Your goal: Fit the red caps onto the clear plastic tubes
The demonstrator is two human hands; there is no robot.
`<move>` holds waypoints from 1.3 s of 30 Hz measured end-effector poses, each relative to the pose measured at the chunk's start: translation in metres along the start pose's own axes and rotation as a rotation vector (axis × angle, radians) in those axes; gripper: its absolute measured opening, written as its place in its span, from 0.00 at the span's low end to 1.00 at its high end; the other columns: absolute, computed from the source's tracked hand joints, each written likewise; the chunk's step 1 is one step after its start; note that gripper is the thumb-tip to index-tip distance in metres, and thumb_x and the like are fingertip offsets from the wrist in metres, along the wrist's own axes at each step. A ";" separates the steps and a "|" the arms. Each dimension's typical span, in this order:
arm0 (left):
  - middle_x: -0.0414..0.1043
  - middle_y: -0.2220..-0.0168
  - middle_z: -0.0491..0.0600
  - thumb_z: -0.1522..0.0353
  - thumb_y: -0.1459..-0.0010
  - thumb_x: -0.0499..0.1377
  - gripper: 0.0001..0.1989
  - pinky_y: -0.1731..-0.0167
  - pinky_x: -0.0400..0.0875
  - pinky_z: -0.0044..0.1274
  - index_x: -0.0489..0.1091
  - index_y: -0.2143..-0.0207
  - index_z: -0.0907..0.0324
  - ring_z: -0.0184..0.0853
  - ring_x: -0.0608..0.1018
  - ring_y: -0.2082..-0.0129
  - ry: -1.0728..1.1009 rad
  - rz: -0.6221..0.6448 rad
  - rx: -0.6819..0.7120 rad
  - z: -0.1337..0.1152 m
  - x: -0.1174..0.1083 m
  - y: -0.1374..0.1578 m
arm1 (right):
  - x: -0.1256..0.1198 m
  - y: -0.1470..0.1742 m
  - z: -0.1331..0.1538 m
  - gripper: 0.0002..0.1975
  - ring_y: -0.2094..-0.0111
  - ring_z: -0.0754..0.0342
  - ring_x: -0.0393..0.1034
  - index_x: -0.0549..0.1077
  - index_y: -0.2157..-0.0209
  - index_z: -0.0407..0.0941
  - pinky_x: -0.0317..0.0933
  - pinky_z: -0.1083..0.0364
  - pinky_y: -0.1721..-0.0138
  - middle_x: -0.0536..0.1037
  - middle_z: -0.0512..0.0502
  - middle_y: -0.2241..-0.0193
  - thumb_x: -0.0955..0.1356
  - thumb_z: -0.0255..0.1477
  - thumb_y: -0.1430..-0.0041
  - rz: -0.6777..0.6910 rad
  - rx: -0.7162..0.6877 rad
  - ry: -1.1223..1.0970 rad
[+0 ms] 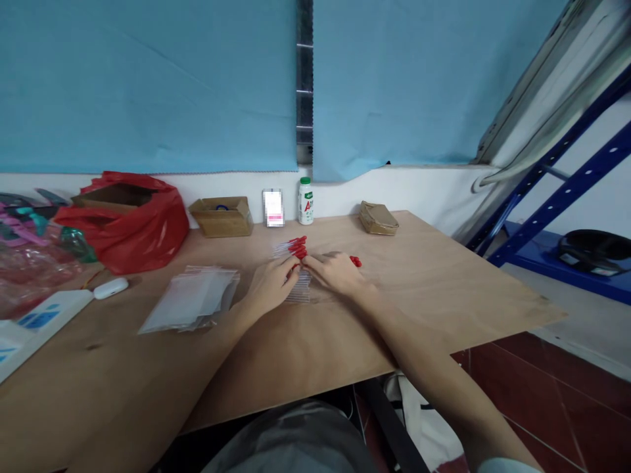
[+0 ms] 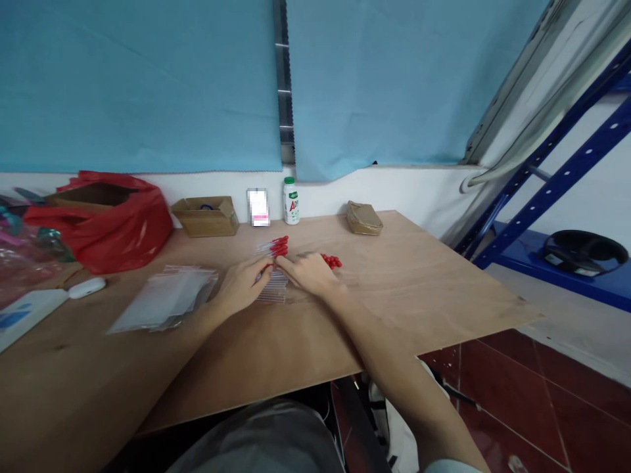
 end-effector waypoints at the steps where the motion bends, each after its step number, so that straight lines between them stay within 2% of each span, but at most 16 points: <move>1: 0.78 0.59 0.48 0.67 0.29 0.51 0.09 0.65 0.61 0.27 0.71 0.58 0.54 0.37 0.77 0.64 -0.016 -0.001 0.004 0.000 0.001 0.000 | 0.000 0.000 0.000 0.24 0.64 0.50 0.75 0.72 0.46 0.44 0.54 0.53 0.63 0.83 0.39 0.56 0.51 0.40 0.20 0.016 0.022 -0.004; 6: 0.77 0.57 0.51 0.71 0.33 0.53 0.08 0.65 0.63 0.28 0.70 0.56 0.55 0.40 0.77 0.62 -0.115 0.014 0.004 0.004 0.005 0.001 | 0.007 -0.001 0.001 0.23 0.63 0.48 0.78 0.71 0.45 0.44 0.55 0.54 0.64 0.84 0.37 0.58 0.52 0.41 0.20 0.118 0.084 -0.017; 10: 0.77 0.58 0.52 0.72 0.33 0.52 0.08 0.62 0.65 0.30 0.70 0.58 0.56 0.42 0.78 0.61 -0.149 0.096 0.034 0.005 0.013 0.000 | 0.013 -0.001 0.005 0.21 0.63 0.46 0.80 0.71 0.43 0.46 0.57 0.53 0.63 0.85 0.39 0.60 0.53 0.38 0.21 0.163 0.062 -0.013; 14: 0.78 0.59 0.54 0.71 0.32 0.52 0.08 0.61 0.67 0.31 0.71 0.59 0.56 0.43 0.78 0.60 -0.109 0.150 0.081 0.003 0.019 0.001 | 0.015 0.000 0.006 0.23 0.61 0.45 0.80 0.71 0.42 0.45 0.58 0.53 0.61 0.85 0.36 0.60 0.53 0.39 0.21 0.186 0.052 -0.016; 21: 0.78 0.58 0.55 0.73 0.34 0.51 0.08 0.60 0.68 0.33 0.70 0.58 0.58 0.45 0.78 0.58 -0.151 0.148 0.114 -0.001 0.021 0.000 | 0.009 0.000 0.008 0.23 0.63 0.46 0.79 0.73 0.44 0.45 0.56 0.53 0.62 0.85 0.37 0.59 0.53 0.40 0.21 0.157 0.031 -0.054; 35: 0.76 0.60 0.54 0.75 0.35 0.50 0.09 0.57 0.69 0.32 0.69 0.61 0.57 0.43 0.77 0.59 -0.057 0.118 0.123 0.001 0.025 -0.004 | 0.007 -0.001 0.005 0.23 0.68 0.49 0.76 0.74 0.44 0.46 0.50 0.54 0.67 0.85 0.40 0.61 0.54 0.40 0.21 0.108 -0.005 -0.044; 39: 0.76 0.58 0.54 0.76 0.36 0.50 0.11 0.55 0.69 0.32 0.70 0.60 0.57 0.42 0.77 0.57 -0.003 0.098 0.139 -0.001 0.019 -0.003 | 0.005 0.002 -0.004 0.24 0.67 0.49 0.76 0.74 0.44 0.47 0.50 0.54 0.67 0.85 0.41 0.62 0.53 0.41 0.21 0.115 0.029 -0.035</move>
Point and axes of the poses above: each hand's wrist, its own y-axis away from the middle knuckle, its own x-axis out of the palm, z = x × y, the point moved 10 cm from there along -y, towards the middle knuckle
